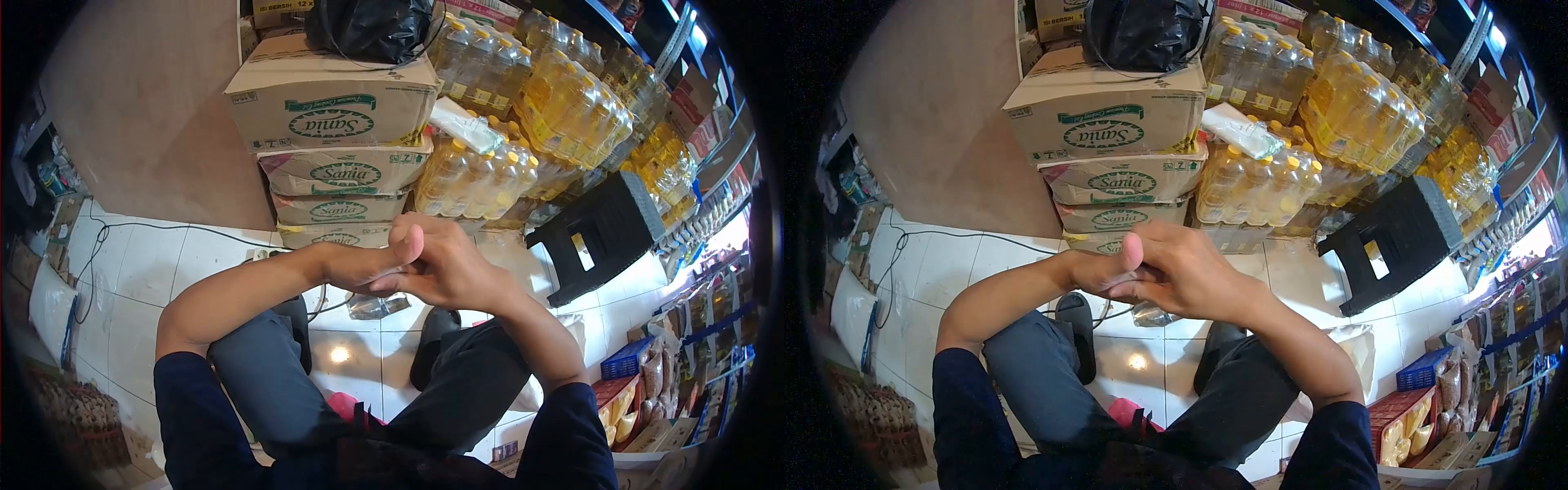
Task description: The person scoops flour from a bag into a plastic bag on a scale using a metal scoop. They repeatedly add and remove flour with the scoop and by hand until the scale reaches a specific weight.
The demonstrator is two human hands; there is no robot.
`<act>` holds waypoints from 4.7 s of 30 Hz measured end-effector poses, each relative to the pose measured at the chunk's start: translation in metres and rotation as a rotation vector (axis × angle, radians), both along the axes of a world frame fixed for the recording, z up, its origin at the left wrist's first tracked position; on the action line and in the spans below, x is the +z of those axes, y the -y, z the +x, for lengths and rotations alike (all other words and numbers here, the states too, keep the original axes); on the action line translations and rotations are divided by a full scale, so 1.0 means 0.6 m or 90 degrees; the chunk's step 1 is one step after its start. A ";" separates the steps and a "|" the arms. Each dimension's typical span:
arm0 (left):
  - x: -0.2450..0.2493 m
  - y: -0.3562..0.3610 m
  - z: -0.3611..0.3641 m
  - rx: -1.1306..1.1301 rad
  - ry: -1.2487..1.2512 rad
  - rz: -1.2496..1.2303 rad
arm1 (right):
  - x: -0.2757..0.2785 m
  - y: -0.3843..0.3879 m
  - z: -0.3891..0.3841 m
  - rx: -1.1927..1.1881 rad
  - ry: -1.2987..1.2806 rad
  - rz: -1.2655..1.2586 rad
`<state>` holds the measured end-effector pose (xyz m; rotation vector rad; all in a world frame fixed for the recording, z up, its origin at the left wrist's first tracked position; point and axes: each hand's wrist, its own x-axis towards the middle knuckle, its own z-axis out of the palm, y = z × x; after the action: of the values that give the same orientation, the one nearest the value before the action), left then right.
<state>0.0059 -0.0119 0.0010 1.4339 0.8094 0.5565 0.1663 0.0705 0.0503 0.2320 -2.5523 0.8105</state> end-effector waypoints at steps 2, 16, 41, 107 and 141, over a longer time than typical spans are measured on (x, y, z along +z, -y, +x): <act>0.016 0.005 -0.001 -0.004 0.008 0.006 | 0.015 -0.008 0.004 0.063 -0.003 -0.014; -0.022 -0.009 -0.023 0.002 -0.030 -0.106 | -0.010 0.017 0.001 -0.114 -0.015 0.016; 0.013 -0.066 -0.009 0.370 0.658 0.049 | -0.047 0.102 -0.023 0.084 -0.018 0.092; 0.103 0.038 0.057 0.171 0.293 0.144 | 0.002 0.002 0.043 0.008 0.011 -0.030; 0.106 0.030 0.049 0.029 0.345 0.100 | -0.017 -0.007 0.043 -0.060 -0.016 -0.009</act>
<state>0.0354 -0.0299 0.0647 1.3155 0.3708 1.0073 0.1922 0.0749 0.0400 0.1169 -2.5126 0.7847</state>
